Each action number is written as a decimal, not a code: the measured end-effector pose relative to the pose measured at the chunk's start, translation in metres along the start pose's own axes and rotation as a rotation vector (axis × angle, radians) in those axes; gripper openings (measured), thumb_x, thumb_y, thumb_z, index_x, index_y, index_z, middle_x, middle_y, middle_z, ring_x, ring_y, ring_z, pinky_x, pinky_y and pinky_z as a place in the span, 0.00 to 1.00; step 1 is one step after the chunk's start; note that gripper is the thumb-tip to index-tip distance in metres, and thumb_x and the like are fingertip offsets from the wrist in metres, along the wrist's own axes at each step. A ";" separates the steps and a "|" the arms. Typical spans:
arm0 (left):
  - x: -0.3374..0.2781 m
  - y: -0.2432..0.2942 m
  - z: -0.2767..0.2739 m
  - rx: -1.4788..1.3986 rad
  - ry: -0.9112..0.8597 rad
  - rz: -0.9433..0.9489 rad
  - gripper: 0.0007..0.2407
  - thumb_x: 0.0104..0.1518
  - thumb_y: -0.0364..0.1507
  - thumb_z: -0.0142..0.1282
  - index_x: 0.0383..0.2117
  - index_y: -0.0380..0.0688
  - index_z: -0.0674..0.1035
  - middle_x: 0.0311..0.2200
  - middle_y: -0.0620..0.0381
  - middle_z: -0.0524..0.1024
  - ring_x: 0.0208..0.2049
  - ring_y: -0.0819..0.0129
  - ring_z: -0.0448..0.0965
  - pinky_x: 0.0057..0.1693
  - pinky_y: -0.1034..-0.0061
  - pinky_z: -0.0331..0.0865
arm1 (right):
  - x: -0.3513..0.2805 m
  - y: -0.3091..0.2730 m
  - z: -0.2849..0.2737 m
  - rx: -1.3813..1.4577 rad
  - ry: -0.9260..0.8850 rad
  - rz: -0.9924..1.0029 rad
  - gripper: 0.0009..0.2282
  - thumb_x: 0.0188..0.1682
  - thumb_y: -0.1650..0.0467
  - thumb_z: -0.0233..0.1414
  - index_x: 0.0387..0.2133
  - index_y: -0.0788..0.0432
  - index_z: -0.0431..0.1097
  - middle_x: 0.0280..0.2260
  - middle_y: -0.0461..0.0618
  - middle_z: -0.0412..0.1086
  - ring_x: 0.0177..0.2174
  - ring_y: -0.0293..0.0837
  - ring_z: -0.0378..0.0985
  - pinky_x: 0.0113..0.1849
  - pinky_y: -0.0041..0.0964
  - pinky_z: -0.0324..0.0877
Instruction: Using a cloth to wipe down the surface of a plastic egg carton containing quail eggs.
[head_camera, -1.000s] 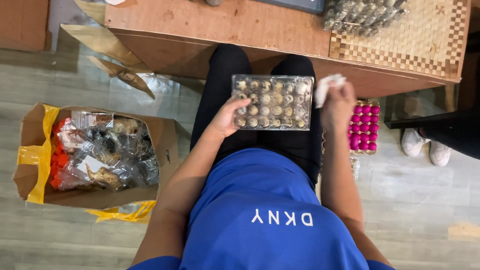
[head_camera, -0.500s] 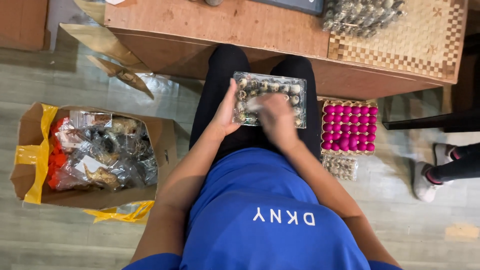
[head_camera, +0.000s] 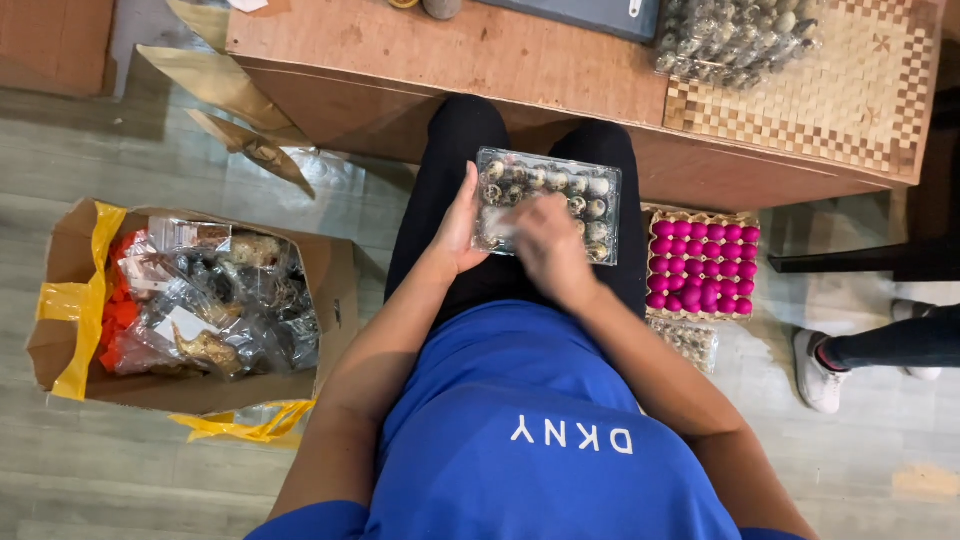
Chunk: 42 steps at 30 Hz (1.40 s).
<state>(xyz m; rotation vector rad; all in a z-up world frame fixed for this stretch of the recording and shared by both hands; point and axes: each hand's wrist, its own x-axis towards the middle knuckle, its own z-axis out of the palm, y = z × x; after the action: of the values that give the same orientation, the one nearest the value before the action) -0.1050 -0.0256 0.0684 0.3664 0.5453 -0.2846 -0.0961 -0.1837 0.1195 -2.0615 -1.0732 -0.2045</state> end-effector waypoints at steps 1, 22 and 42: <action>0.001 0.000 -0.004 0.000 0.000 -0.002 0.38 0.55 0.62 0.57 0.59 0.39 0.80 0.50 0.42 0.83 0.47 0.46 0.86 0.54 0.56 0.82 | -0.004 0.004 0.009 -0.001 0.000 0.002 0.04 0.50 0.80 0.57 0.34 0.61 0.75 0.40 0.54 0.71 0.39 0.60 0.74 0.45 0.51 0.72; 0.060 -0.025 -0.085 0.051 0.026 -0.013 0.33 0.56 0.64 0.57 0.53 0.49 0.85 0.50 0.48 0.84 0.50 0.49 0.85 0.56 0.53 0.81 | 0.026 0.008 0.028 -0.088 -0.087 -0.141 0.07 0.50 0.79 0.53 0.36 0.56 0.75 0.45 0.55 0.71 0.39 0.56 0.72 0.39 0.47 0.68; -0.022 0.001 0.016 0.009 0.029 -0.031 0.38 0.56 0.63 0.54 0.62 0.44 0.79 0.55 0.42 0.81 0.54 0.46 0.83 0.59 0.54 0.78 | -0.017 0.032 -0.011 -0.064 -0.095 0.115 0.11 0.48 0.79 0.57 0.41 0.55 0.78 0.43 0.51 0.70 0.42 0.56 0.77 0.43 0.50 0.75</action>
<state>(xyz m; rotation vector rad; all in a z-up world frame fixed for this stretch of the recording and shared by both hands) -0.1158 -0.0276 0.0938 0.3714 0.5787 -0.3121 -0.0805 -0.2122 0.1008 -2.2024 -1.0127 -0.0844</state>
